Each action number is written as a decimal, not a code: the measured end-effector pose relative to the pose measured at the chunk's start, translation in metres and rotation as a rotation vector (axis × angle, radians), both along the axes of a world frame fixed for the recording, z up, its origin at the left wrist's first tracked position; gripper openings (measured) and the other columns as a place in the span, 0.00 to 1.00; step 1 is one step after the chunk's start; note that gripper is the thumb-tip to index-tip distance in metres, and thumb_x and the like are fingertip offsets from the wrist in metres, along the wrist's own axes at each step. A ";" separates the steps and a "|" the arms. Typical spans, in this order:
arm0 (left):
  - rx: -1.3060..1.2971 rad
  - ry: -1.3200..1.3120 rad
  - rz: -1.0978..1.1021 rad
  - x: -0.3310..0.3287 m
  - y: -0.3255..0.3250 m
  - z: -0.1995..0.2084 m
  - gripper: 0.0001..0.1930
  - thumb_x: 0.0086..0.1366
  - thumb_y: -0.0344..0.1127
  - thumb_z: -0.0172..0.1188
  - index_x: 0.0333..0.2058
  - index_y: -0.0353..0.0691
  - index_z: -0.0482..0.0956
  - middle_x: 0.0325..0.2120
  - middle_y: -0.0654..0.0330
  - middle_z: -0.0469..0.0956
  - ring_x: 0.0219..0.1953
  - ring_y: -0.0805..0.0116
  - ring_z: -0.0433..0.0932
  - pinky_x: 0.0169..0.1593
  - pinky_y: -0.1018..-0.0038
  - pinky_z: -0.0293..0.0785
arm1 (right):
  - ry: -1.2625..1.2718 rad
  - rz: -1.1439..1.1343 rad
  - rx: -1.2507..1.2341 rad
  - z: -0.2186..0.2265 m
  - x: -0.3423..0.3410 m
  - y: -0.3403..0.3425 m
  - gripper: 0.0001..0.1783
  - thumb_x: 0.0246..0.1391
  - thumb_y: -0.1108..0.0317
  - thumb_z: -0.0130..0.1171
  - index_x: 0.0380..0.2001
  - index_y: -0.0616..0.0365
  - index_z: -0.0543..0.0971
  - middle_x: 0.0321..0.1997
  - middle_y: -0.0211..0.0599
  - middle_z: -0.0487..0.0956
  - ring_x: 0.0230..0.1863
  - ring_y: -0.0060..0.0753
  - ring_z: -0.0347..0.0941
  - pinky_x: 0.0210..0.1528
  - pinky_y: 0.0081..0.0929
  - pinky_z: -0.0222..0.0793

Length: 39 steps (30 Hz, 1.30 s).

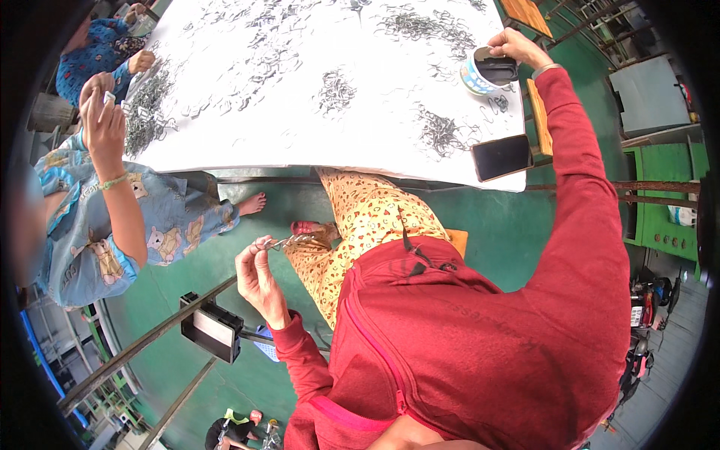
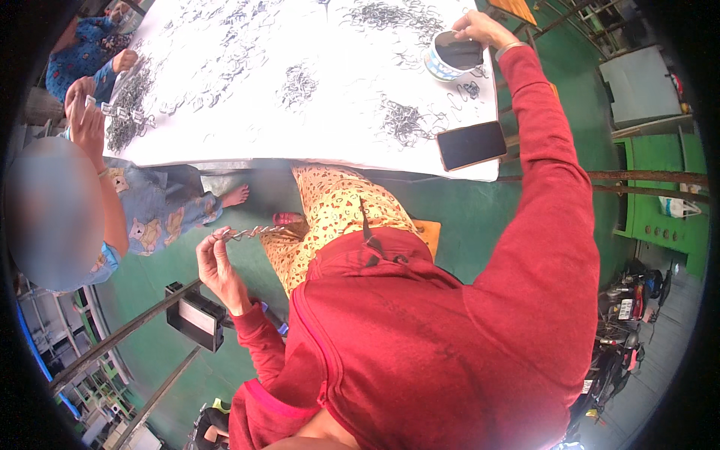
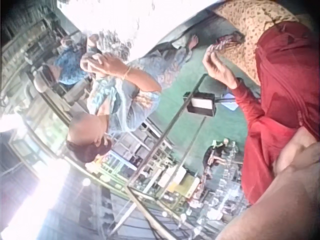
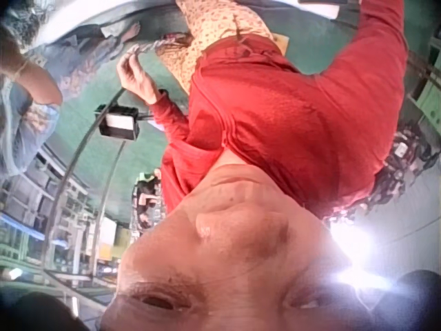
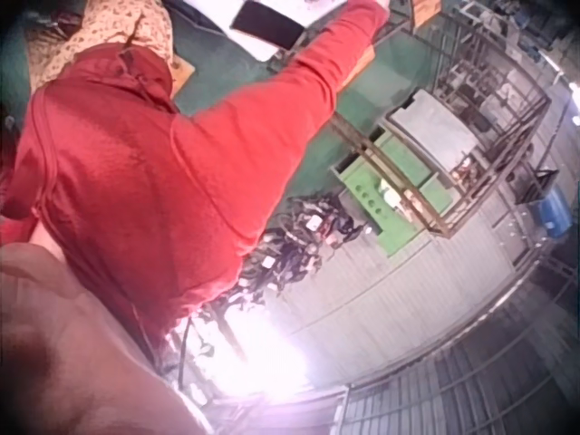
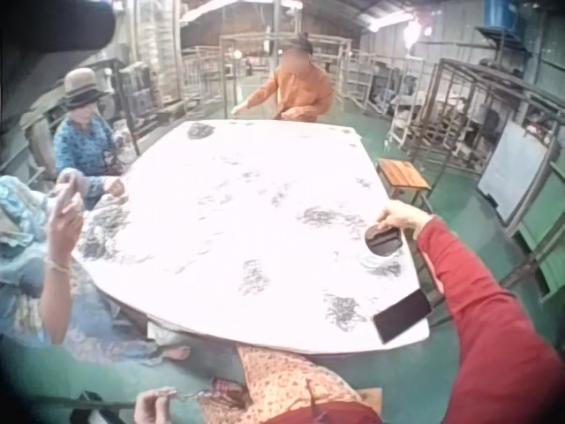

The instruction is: The person picks up small metal pieces from a table and uses pliers to bend or attach them. They repeatedly handle individual pieces, occasionally placing them on a wooden board or back on the table.

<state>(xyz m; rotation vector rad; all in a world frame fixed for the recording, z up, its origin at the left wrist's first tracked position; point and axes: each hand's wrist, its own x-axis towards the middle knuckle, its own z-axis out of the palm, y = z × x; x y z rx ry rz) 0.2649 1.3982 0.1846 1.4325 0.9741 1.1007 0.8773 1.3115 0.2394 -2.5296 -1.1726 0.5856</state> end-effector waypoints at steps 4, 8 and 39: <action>0.006 0.034 0.001 0.008 0.004 0.008 0.04 0.65 0.28 0.50 0.36 0.34 0.71 0.37 0.53 0.77 0.42 0.67 0.74 0.52 0.70 0.67 | -0.057 -0.029 0.118 -0.051 0.016 -0.019 0.16 0.48 0.69 0.61 0.40 0.65 0.78 0.35 0.36 0.79 0.35 0.25 0.73 0.42 0.25 0.68; 0.028 0.016 0.005 0.010 0.005 0.010 0.04 0.65 0.28 0.51 0.37 0.34 0.71 0.37 0.54 0.76 0.42 0.67 0.74 0.52 0.70 0.68 | -0.316 0.161 0.239 -0.044 -0.001 -0.009 0.17 0.53 0.63 0.57 0.44 0.59 0.77 0.39 0.41 0.79 0.42 0.34 0.74 0.46 0.27 0.67; 0.101 0.003 0.082 -0.004 -0.013 0.000 0.04 0.63 0.25 0.53 0.37 0.34 0.71 0.37 0.55 0.76 0.42 0.66 0.75 0.50 0.70 0.69 | -0.286 0.417 0.557 -0.135 -0.296 0.140 0.33 0.60 0.52 0.40 0.61 0.65 0.55 0.64 0.60 0.53 0.67 0.65 0.40 0.66 0.54 0.35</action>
